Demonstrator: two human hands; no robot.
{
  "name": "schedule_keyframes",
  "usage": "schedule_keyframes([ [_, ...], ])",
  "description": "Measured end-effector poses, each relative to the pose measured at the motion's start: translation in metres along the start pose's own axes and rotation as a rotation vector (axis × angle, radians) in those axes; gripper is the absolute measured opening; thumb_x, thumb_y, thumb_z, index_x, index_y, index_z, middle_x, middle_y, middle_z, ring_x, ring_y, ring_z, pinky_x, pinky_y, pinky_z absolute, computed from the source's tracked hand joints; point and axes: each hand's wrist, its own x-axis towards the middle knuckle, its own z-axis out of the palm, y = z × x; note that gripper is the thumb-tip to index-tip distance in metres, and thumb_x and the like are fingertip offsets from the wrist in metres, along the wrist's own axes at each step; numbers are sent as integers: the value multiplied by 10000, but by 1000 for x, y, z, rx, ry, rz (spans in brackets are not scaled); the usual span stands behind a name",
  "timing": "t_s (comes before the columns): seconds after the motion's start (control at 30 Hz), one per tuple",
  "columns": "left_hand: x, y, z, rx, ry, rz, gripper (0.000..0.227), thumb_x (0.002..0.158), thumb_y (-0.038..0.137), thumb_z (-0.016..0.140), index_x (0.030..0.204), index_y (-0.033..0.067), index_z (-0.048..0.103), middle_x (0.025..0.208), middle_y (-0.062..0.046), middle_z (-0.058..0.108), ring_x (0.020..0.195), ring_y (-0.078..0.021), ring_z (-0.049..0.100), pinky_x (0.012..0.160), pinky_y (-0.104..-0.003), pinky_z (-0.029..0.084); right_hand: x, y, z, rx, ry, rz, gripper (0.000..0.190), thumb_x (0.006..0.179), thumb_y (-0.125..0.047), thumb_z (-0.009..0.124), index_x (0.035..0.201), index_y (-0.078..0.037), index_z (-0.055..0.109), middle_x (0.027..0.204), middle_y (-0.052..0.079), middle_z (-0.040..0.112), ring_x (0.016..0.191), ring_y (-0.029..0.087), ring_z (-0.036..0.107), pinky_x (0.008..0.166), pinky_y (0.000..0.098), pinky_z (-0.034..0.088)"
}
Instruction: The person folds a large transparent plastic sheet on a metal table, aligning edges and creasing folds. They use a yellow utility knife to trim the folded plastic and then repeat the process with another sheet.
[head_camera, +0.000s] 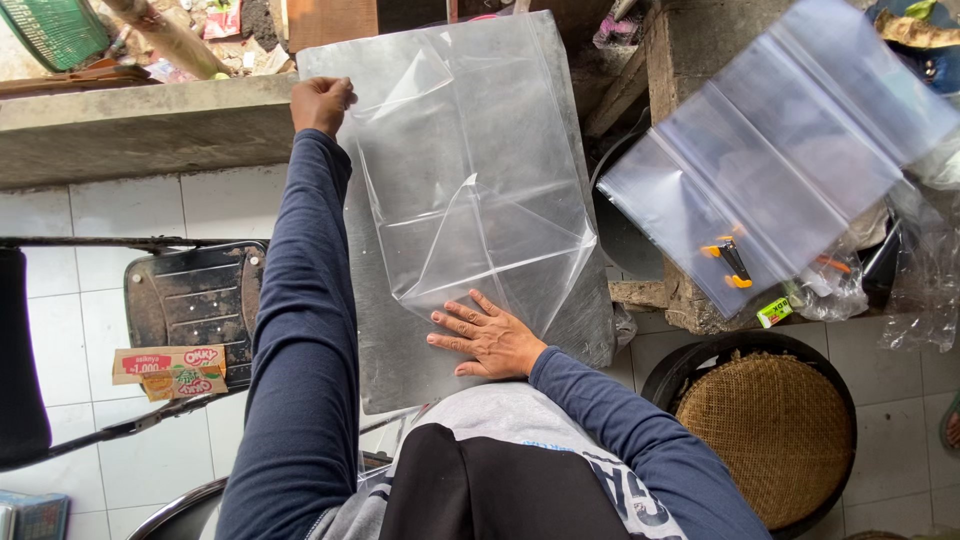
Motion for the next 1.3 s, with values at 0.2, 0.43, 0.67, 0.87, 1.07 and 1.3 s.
schedule_keyframes([
  [0.2,35,23,2,58,194,132,164,913,205,770,836,60,760,733,-9,777,661,-93,728,670,-266,599,0,0,-1,-35,-27,10,696,952,-718,315,1578,-427,219,1686,-48,169,1554,171,77,1269,484,-52],
  [0.43,21,29,16,266,496,460,239,1004,162,750,1170,15,659,1178,-169,660,1102,-257,631,946,-416,526,0,-1,-2,-41,-55,31,703,945,-734,327,1575,-444,213,1686,-52,164,1556,168,72,1270,489,-54],
  [0.67,-107,44,84,767,-483,953,495,1073,327,671,1501,135,511,1547,-139,494,1433,-321,454,1217,-501,320,3,-2,-13,40,-59,26,737,911,-692,449,1564,-405,267,1679,-14,211,1554,199,108,1258,503,-37],
  [0.87,-126,39,102,801,-452,701,764,899,378,713,1547,211,346,1621,-151,282,1450,-335,327,1170,-536,190,-8,19,-29,246,418,34,608,976,-387,685,1500,-159,477,1443,88,587,1312,261,555,1167,483,383],
  [1.07,-101,14,59,540,235,401,434,1033,277,706,1393,102,536,1423,-167,554,1351,-314,512,1151,-447,423,-32,147,-61,227,984,764,42,995,-97,679,1014,-88,642,872,50,654,760,183,591,688,351,510],
  [1.3,-136,-15,-6,164,-20,-252,293,992,308,654,1095,34,657,754,-40,694,629,-128,637,587,-276,505,-13,243,-62,488,768,1096,363,848,-250,884,956,-34,613,737,50,664,690,187,622,654,341,499],
])
